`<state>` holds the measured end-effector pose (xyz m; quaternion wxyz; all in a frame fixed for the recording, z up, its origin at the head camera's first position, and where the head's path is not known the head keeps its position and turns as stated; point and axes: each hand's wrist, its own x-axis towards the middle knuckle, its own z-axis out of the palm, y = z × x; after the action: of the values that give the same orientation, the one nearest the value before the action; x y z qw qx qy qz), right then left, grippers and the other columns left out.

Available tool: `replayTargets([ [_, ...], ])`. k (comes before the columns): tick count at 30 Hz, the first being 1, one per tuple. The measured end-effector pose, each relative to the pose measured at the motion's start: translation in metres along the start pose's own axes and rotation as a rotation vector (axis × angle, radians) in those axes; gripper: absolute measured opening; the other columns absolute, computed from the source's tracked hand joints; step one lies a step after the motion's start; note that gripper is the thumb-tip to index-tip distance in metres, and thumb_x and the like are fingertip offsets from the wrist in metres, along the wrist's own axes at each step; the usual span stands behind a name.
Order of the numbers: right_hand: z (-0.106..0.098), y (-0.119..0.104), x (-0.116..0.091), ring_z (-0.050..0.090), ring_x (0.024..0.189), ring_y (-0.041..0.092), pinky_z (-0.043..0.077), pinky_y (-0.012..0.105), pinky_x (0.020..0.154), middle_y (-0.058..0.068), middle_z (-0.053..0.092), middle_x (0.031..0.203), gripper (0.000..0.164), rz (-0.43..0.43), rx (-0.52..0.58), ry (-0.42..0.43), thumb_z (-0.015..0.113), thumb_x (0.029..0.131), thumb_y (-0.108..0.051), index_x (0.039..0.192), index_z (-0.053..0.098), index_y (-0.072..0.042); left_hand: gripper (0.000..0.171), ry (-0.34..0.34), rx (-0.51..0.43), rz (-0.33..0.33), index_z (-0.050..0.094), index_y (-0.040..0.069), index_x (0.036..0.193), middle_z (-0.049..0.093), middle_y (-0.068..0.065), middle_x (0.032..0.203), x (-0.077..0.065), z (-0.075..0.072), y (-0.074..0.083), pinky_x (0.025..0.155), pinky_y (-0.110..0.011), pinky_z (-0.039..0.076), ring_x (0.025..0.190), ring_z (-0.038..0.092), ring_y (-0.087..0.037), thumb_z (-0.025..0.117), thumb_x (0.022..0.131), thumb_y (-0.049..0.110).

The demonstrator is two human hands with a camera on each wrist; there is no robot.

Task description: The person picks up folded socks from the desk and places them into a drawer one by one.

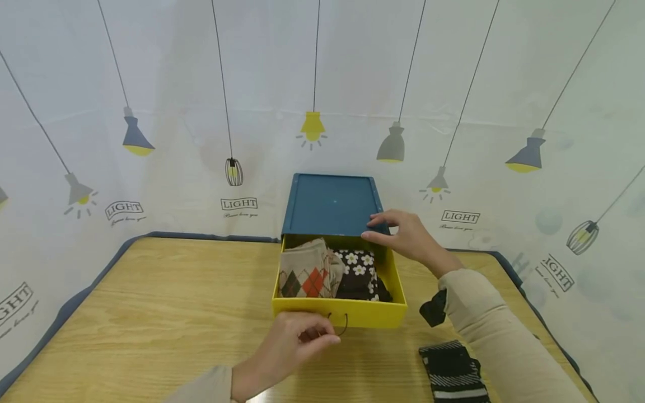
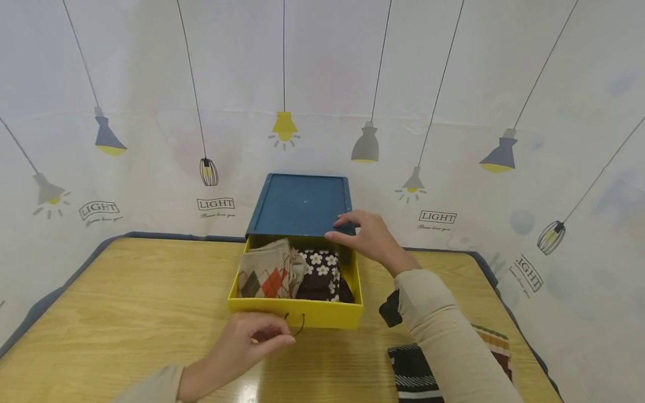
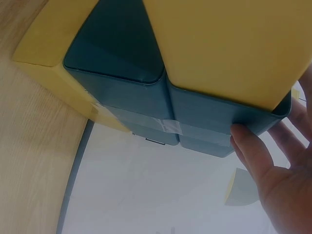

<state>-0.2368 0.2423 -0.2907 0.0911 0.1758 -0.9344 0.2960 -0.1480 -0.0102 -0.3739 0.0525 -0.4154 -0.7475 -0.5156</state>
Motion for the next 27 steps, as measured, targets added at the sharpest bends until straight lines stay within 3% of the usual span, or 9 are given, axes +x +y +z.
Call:
replayTargets([
  [4, 0.000, 0.000, -0.001, 0.048, 0.109, 0.030, 0.041, 0.044, 0.089, 0.013, 0.053, 0.120, 0.035, 0.001, 0.001, 0.001, 0.064, 0.081, -0.032, 0.104, 0.064, -0.006, 0.005, 0.023, -0.012, -0.075, 0.066, 0.012, 0.077, 0.060, 0.003, 0.065, 0.008, 0.000, -0.002, 0.045, -0.020, 0.046, 0.049, 0.051, -0.005, 0.063, 0.081, 0.015],
  [7, 0.001, 0.000, -0.001, 0.048, 0.109, 0.030, 0.041, 0.043, 0.089, 0.014, 0.053, 0.120, 0.035, -0.005, 0.006, 0.001, 0.064, 0.081, -0.032, 0.105, 0.064, -0.005, 0.005, 0.052, -0.008, -0.087, 0.066, 0.010, 0.076, 0.061, 0.003, 0.066, 0.013, 0.001, -0.005, 0.045, -0.021, 0.046, 0.049, 0.052, -0.006, 0.064, 0.080, 0.012],
  [18, 0.000, 0.000, 0.000, 0.047, 0.111, 0.030, 0.040, 0.044, 0.090, 0.013, 0.053, 0.121, 0.035, -0.003, 0.006, -0.001, 0.064, 0.081, -0.032, 0.105, 0.064, -0.006, 0.015, 0.076, -0.032, -0.133, 0.065, 0.019, 0.078, 0.056, 0.009, 0.059, 0.029, -0.003, -0.014, 0.044, -0.023, 0.045, 0.047, 0.050, -0.007, 0.061, 0.082, 0.033],
  [24, -0.001, 0.000, -0.001, 0.047, 0.110, 0.030, 0.041, 0.044, 0.090, 0.013, 0.052, 0.121, 0.035, -0.007, 0.002, -0.001, 0.064, 0.081, -0.031, 0.105, 0.064, -0.006, 0.010, 0.074, 0.001, -0.141, 0.065, 0.015, 0.079, 0.058, 0.006, 0.064, 0.037, -0.005, -0.018, 0.048, -0.022, 0.046, 0.051, 0.052, -0.008, 0.062, 0.082, 0.024],
  [27, 0.000, 0.000, -0.001, 0.048, 0.110, 0.030, 0.041, 0.044, 0.089, 0.013, 0.053, 0.121, 0.035, -0.006, 0.004, -0.001, 0.064, 0.081, -0.032, 0.105, 0.064, -0.006, 0.008, 0.083, 0.002, -0.147, 0.065, 0.010, 0.079, 0.061, 0.000, 0.068, 0.042, -0.008, -0.012, 0.049, -0.023, 0.046, 0.053, 0.054, -0.013, 0.062, 0.083, 0.016],
])
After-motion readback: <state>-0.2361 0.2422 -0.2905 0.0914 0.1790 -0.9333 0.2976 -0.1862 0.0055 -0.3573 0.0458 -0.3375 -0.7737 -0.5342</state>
